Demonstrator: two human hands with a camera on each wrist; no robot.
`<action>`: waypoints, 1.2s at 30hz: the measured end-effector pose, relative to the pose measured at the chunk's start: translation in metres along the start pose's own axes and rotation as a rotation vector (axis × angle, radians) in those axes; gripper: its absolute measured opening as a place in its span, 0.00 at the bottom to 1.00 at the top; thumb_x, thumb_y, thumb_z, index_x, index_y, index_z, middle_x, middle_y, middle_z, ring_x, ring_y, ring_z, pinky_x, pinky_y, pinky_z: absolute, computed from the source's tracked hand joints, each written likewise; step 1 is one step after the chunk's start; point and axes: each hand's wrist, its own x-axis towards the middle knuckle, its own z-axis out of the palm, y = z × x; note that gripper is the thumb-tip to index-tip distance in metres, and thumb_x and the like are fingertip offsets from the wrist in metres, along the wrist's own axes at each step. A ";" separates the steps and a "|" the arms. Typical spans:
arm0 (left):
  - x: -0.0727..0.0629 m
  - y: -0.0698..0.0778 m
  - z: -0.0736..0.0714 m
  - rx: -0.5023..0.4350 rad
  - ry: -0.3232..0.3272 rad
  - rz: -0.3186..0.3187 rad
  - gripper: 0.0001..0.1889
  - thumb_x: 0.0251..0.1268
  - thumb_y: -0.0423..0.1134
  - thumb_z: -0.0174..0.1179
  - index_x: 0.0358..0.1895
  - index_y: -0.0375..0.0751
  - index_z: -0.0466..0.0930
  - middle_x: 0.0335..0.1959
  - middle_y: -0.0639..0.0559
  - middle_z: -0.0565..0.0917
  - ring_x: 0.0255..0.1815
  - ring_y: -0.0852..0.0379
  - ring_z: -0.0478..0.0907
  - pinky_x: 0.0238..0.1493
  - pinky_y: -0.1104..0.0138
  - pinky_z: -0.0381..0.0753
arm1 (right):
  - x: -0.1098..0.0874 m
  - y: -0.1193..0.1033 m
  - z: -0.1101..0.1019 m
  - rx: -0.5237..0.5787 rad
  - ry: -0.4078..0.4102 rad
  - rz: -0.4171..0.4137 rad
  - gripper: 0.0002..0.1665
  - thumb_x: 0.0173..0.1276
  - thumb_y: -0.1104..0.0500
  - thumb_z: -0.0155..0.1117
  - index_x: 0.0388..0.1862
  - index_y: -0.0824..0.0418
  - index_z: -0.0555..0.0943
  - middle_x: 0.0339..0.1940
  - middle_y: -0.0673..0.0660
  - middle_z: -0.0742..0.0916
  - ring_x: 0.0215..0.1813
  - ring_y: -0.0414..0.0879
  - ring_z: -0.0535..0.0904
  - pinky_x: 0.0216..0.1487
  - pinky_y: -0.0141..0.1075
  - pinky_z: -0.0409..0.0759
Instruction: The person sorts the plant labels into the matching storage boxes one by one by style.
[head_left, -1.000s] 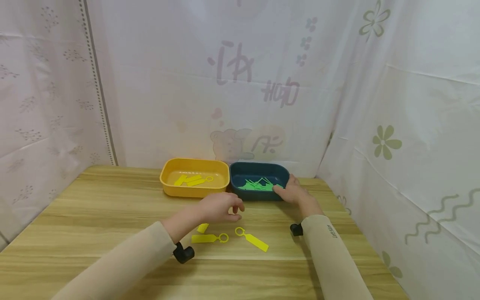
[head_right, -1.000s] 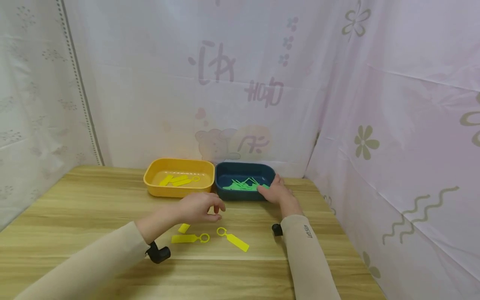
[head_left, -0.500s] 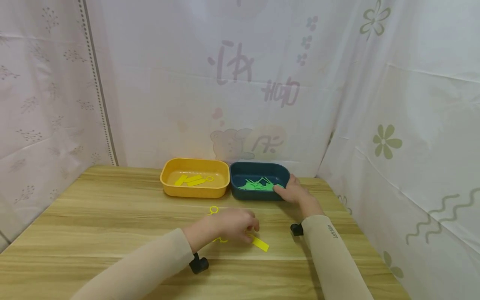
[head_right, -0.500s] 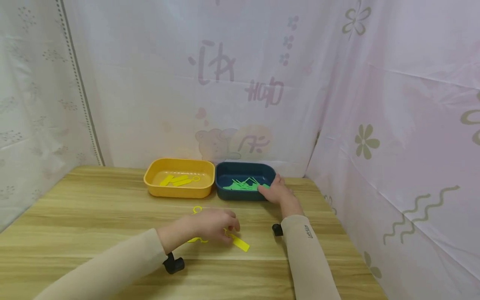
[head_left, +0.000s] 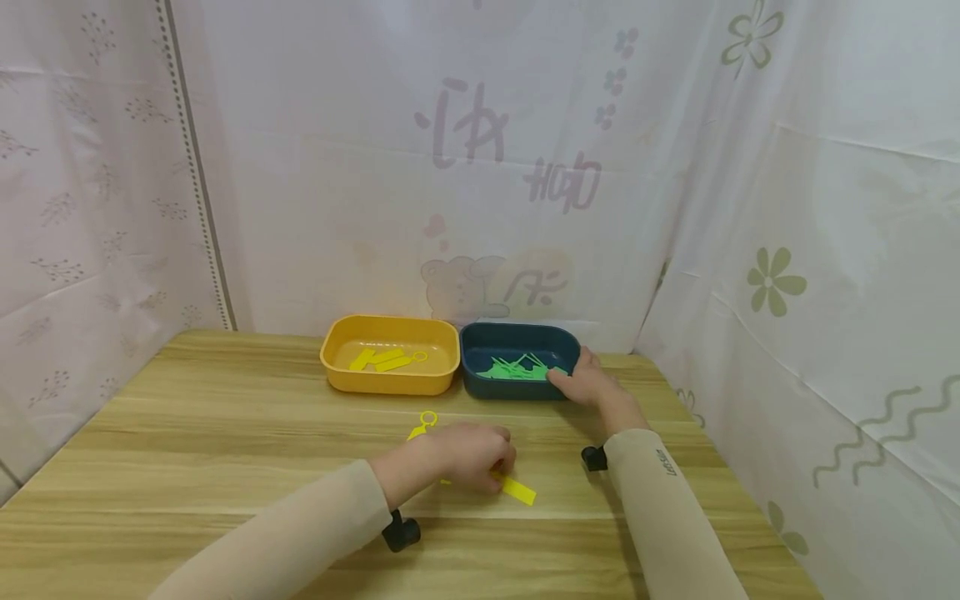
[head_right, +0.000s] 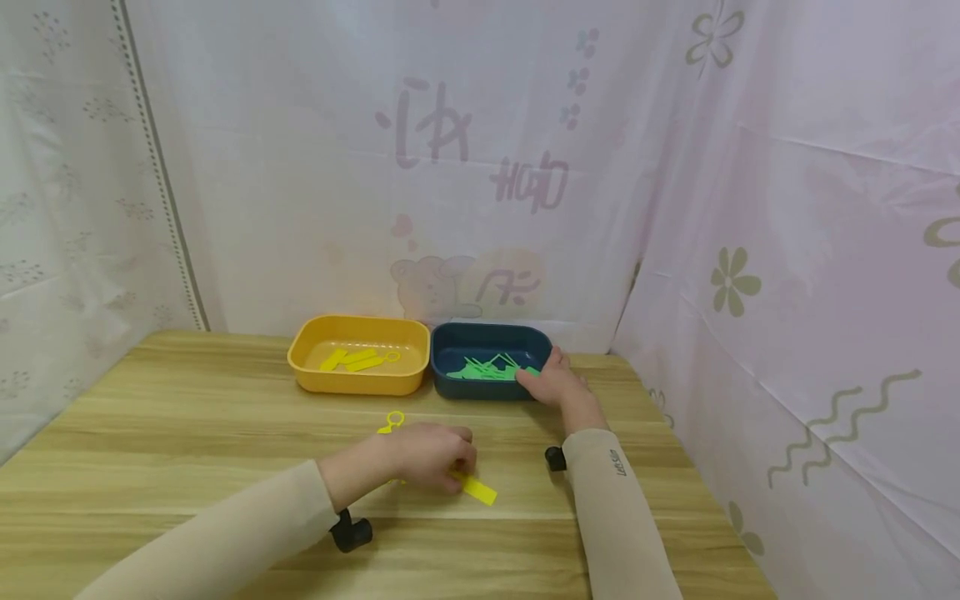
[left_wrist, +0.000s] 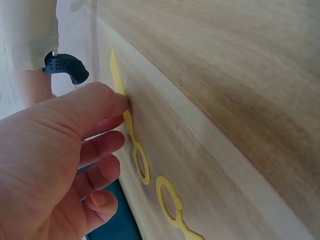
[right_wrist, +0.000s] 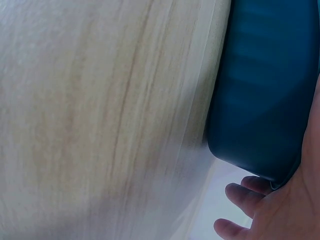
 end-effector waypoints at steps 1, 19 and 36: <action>0.000 0.000 0.000 -0.004 -0.001 0.000 0.05 0.69 0.41 0.76 0.45 0.54 0.91 0.40 0.61 0.78 0.38 0.63 0.75 0.42 0.73 0.76 | 0.000 0.000 0.000 0.001 -0.001 0.000 0.69 0.82 0.26 0.46 0.89 0.74 0.27 0.91 0.77 0.40 0.88 0.83 0.44 0.85 0.76 0.48; 0.002 0.006 0.000 -0.024 -0.017 -0.029 0.09 0.65 0.42 0.80 0.44 0.52 0.90 0.41 0.61 0.77 0.37 0.64 0.75 0.41 0.73 0.77 | 0.001 0.001 0.001 0.007 0.007 -0.009 0.69 0.82 0.27 0.46 0.88 0.75 0.27 0.91 0.77 0.40 0.89 0.80 0.45 0.87 0.72 0.49; 0.000 0.002 -0.007 -0.088 -0.035 0.042 0.10 0.73 0.31 0.69 0.47 0.52 0.91 0.39 0.62 0.85 0.40 0.64 0.78 0.47 0.74 0.80 | 0.003 0.002 0.000 0.003 0.003 -0.013 0.68 0.83 0.27 0.45 0.88 0.75 0.27 0.91 0.77 0.40 0.89 0.81 0.44 0.86 0.74 0.48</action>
